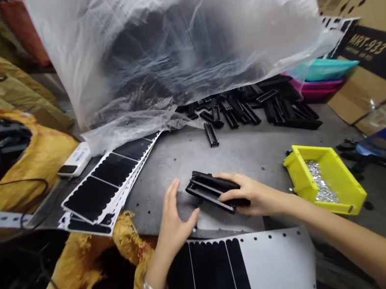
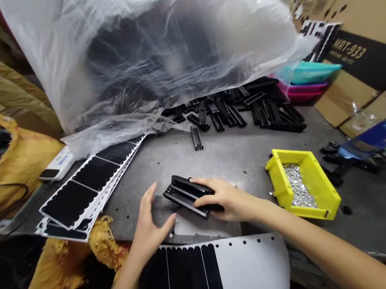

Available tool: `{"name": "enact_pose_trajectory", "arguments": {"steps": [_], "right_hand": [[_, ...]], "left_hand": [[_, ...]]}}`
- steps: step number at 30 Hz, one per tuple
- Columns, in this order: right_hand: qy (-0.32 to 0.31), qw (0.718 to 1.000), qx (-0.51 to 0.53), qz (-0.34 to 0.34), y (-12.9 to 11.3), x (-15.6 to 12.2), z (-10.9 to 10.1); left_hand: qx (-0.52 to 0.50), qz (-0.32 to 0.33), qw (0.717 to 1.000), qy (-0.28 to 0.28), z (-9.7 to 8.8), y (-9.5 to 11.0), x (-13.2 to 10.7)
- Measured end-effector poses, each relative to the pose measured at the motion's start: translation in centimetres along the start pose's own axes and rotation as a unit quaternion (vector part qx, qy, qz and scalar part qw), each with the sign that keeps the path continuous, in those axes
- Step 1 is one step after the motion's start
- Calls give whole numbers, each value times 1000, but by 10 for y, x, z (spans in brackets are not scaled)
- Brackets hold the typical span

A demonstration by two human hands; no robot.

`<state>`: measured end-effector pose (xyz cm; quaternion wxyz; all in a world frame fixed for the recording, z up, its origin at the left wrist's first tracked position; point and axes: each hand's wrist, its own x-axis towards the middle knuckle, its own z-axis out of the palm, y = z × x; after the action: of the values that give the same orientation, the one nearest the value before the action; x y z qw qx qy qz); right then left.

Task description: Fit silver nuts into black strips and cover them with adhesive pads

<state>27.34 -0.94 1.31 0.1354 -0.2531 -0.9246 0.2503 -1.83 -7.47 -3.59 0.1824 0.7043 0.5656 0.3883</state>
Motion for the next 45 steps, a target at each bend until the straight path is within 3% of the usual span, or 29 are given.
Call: {"name": "enact_pose_trajectory", "arguments": {"steps": [2, 4, 8, 14, 18, 21, 25, 27, 28, 30, 32, 34, 37, 40, 43, 45], "right_hand": [[-19, 999, -37, -3, -3, -2, 8], [-12, 997, -72, 6, -2, -5, 11], [59, 991, -116, 42, 2, -25, 19], [167, 967, -126, 144, -5, -70, 43], [199, 953, -122, 195, -16, -90, 49], [222, 944, -120, 212, -21, -96, 49], [251, 939, -118, 206, -24, -95, 49], [257, 939, -118, 197, -26, -92, 49], [258, 939, -117, 194, -28, -90, 49], [260, 940, -114, 191, -30, -86, 49], [264, 938, -113, 191, -31, -85, 49], [270, 936, -113, 196, -31, -86, 50], [268, 932, -106, 221, -27, -89, 51], [237, 931, -83, 266, -19, -90, 52], [200, 939, -42, 277, -11, -82, 55], [192, 946, -8, 263, -6, -73, 54]], "left_hand": [[-62, 24, 995, -74, -1, 2, 10], [-103, 41, 989, -98, -2, 1, 18], [-135, 36, 988, -66, -4, -1, 19], [-151, -4, 987, -52, -15, 2, 1], [-160, -108, 981, 14, -33, -10, -15], [-243, -174, 951, 81, -42, -16, -25], [-357, -126, 910, 168, -42, -1, -26], [-331, -66, 926, 169, -39, 15, -21], [-289, -32, 946, 142, -37, 24, -18], [-175, 48, 983, 33, -32, 42, -11], [-72, 137, 985, -80, -20, 58, -6], [-18, 202, 969, -138, -4, 69, -5], [31, 235, 960, -149, 22, 70, -11], [69, 233, 963, -117, 34, 58, -22], [93, 162, 980, -68, 31, 44, -31], [88, 104, 989, -64, 26, 40, -33]]}}
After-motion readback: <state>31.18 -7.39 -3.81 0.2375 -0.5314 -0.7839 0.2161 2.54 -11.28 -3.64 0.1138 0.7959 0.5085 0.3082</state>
